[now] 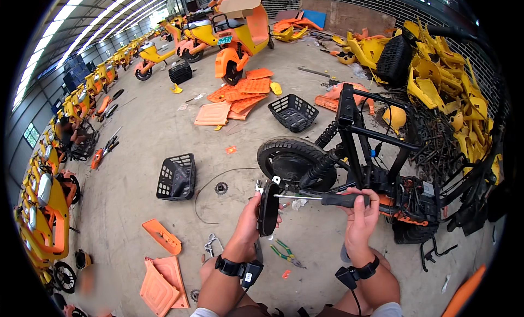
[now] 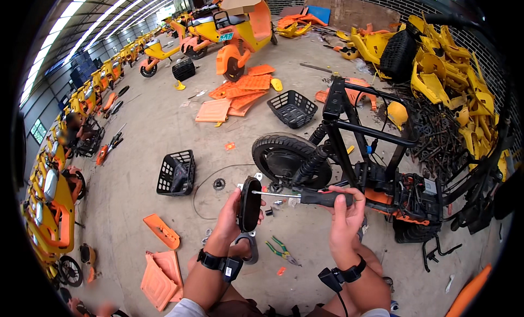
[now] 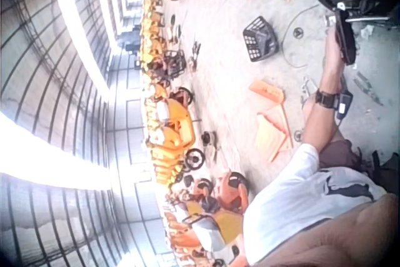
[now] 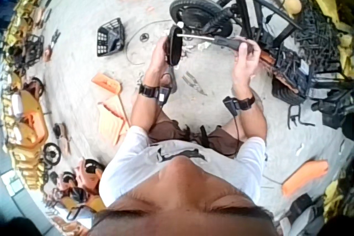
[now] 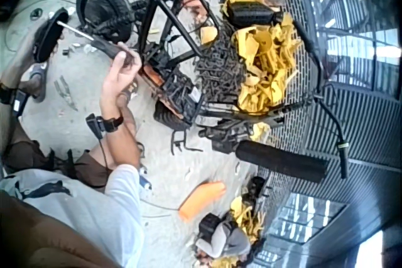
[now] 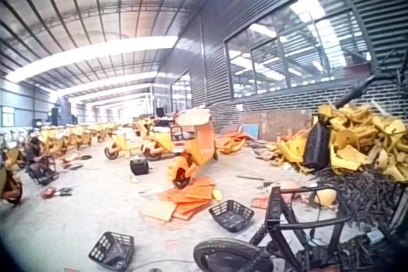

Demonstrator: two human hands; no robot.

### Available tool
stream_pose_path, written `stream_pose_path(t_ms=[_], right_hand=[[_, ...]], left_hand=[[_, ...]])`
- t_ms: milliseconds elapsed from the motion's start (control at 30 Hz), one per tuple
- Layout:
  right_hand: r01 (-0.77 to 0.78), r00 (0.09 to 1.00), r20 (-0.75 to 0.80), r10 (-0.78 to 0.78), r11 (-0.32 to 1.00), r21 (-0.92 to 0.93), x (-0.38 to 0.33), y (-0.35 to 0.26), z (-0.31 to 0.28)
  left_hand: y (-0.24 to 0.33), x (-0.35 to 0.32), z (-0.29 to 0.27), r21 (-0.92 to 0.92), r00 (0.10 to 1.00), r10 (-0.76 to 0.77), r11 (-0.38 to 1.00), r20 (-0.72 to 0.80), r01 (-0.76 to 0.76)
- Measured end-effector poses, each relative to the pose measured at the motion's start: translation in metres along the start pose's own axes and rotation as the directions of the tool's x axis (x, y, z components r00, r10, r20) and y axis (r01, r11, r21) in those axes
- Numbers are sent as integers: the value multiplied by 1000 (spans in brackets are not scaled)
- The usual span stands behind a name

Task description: The person assembles components of a small electric scooter by hand and with a screwdriver, attaching a plastic panel to the frame near the rear wheel.

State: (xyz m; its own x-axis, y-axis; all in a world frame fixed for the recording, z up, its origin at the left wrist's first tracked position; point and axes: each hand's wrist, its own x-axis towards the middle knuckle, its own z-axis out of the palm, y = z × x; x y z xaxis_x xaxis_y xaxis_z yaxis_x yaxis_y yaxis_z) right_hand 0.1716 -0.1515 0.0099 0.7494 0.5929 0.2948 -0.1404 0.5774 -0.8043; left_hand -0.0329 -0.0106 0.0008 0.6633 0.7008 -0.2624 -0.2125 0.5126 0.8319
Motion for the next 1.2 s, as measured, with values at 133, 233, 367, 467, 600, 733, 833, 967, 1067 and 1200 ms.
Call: stream_pose_path(t_ms=[133, 233, 367, 467, 600, 733, 833, 967, 1067, 1200], right_hand=[[-19, 998, 66, 22, 999, -41, -2, 4, 2], [4, 998, 69, 0, 999, -47, -2, 6, 1], [24, 997, 74, -21, 999, -43, -2, 7, 2], [-29, 998, 63, 29, 1000, -6, -3, 5, 1], [-11, 998, 63, 12, 1000, -19, -2, 5, 1], [-4, 999, 54, 6, 999, -39, -2, 4, 2], [-12, 999, 34, 13, 999, -45, -2, 4, 3], [-9, 1000, 2, 10, 996, -93, -1, 7, -1], [-28, 999, -26, 25, 994, -102, -1, 3, 2], [-161, 982, -109, 154, 985, -63, 5, 8, -1]], left_hand=[[-2, 2, 1, 38, 1000, 1, 999, -25, 0], [-3, 2, 4, 63, 999, 4, 998, -51, -1], [-6, 4, 3, 81, 998, 11, 997, -58, -6], [-7, 3, 6, 75, 996, -5, 997, -84, 11], [-7, 3, 7, 85, 995, -11, 996, -101, 19], [-8, 4, 6, 106, 995, 14, 994, -98, -3], [-9, 5, 5, 115, 995, 29, 993, -101, -17], [-11, 6, 5, 142, 989, 47, 989, -141, -27], [-10, 5, 7, 144, 984, 51, 989, -173, -26], [-10, 5, 8, 153, 981, 72, 987, -179, -44]])
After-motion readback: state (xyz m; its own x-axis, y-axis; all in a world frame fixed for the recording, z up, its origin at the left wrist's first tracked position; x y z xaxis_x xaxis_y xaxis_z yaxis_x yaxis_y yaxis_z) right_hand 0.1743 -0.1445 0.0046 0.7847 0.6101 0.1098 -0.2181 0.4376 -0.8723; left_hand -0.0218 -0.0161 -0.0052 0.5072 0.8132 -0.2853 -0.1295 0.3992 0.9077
